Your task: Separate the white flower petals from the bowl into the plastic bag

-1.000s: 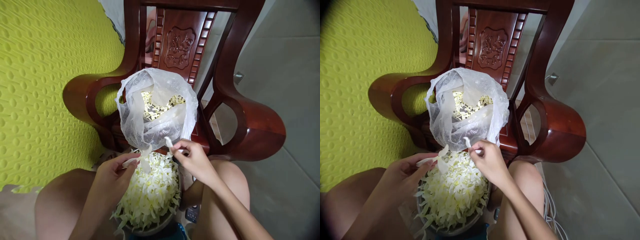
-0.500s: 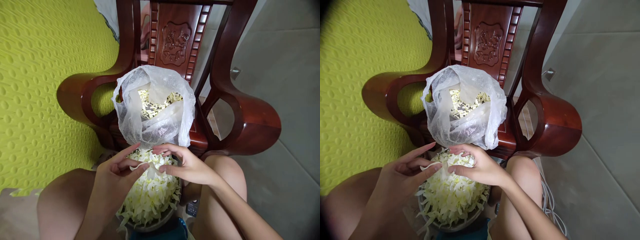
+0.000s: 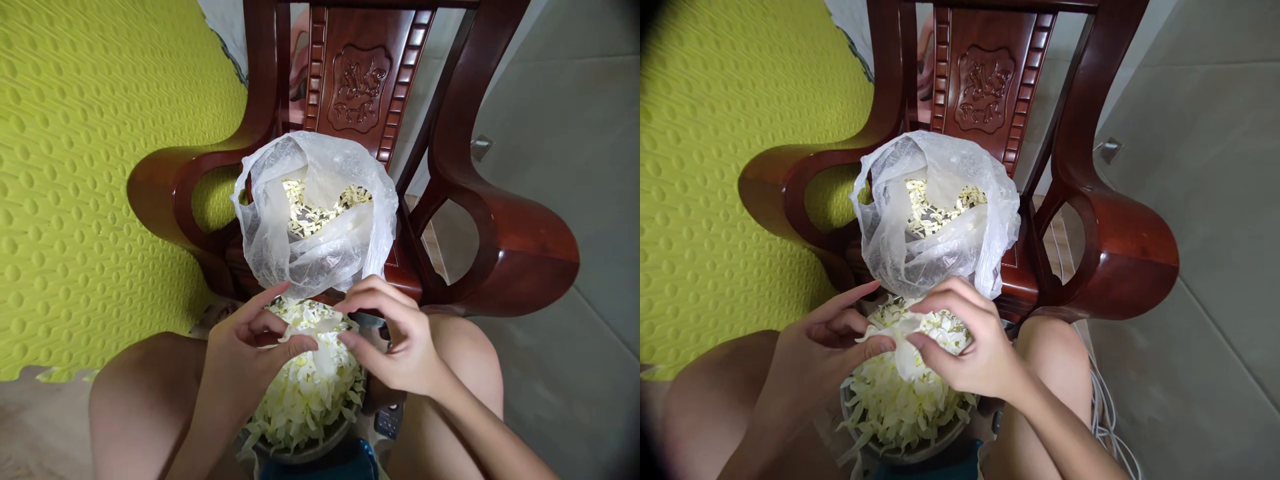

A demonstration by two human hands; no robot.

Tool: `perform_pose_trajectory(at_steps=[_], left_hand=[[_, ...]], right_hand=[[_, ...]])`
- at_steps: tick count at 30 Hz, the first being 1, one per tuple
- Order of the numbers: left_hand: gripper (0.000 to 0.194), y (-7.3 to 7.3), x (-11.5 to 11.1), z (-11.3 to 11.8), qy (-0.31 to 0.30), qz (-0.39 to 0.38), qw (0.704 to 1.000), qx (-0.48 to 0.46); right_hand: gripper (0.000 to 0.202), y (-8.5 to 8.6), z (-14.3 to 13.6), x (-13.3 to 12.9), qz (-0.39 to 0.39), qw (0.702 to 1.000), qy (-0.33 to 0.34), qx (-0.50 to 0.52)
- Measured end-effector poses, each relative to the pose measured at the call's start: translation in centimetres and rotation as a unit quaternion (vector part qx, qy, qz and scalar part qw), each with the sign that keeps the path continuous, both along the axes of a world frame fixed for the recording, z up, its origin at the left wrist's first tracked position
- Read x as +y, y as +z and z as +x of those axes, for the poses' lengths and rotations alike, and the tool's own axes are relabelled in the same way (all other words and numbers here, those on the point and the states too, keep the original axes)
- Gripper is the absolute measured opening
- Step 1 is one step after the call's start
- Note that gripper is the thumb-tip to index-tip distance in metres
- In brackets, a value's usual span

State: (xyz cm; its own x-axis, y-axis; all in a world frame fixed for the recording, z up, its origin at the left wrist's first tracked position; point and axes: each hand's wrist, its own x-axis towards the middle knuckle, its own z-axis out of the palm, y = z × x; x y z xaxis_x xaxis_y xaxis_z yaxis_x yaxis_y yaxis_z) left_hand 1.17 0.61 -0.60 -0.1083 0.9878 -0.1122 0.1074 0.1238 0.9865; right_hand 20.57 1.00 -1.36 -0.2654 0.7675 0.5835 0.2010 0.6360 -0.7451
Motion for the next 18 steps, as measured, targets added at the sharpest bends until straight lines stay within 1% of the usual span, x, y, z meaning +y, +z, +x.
perform_pose_trajectory(at_steps=[2, 4, 7, 10, 12, 14, 16, 18], left_hand=[[0.071, 0.0, 0.1, 0.1, -0.017, -0.017, 1.0, -0.016], [0.069, 0.1, 0.1, 0.2, -0.032, -0.033, 0.998, -0.038], [0.063, 0.1, -0.1, 0.4, -0.045, -0.042, 0.996, -0.071], [0.059, 0.1, -0.3, 0.6, -0.059, -0.043, 0.994, -0.086], [0.057, 0.1, -0.5, 0.6, -0.089, -0.052, 0.991, -0.091], [0.05, 0.1, -0.5, 0.6, -0.108, -0.048, 0.99, -0.081], [0.039, 0.1, -0.3, 0.3, -0.086, -0.032, 0.995, -0.05], [0.034, 0.1, -0.1, 0.0, -0.039, -0.02, 0.999, -0.023]], right_hand=[[0.032, -0.1, -0.2, -0.1, -0.012, 0.998, 0.037, -0.051], [0.031, -0.2, -0.3, -0.1, -0.048, 0.993, 0.075, -0.08], [0.02, -0.3, -0.6, 0.1, -0.114, 0.986, 0.1, -0.064], [0.005, -0.3, -0.9, 0.4, -0.193, 0.975, 0.112, 0.019], [0.009, -0.4, -0.9, 0.6, -0.236, 0.959, 0.14, 0.067], [0.012, -0.5, -0.6, 0.7, -0.257, 0.946, 0.163, 0.109], [0.015, -0.5, -0.1, 0.9, -0.268, 0.933, 0.155, 0.183], [0.017, -0.3, 0.5, 1.0, -0.274, 0.914, 0.11, 0.279]])
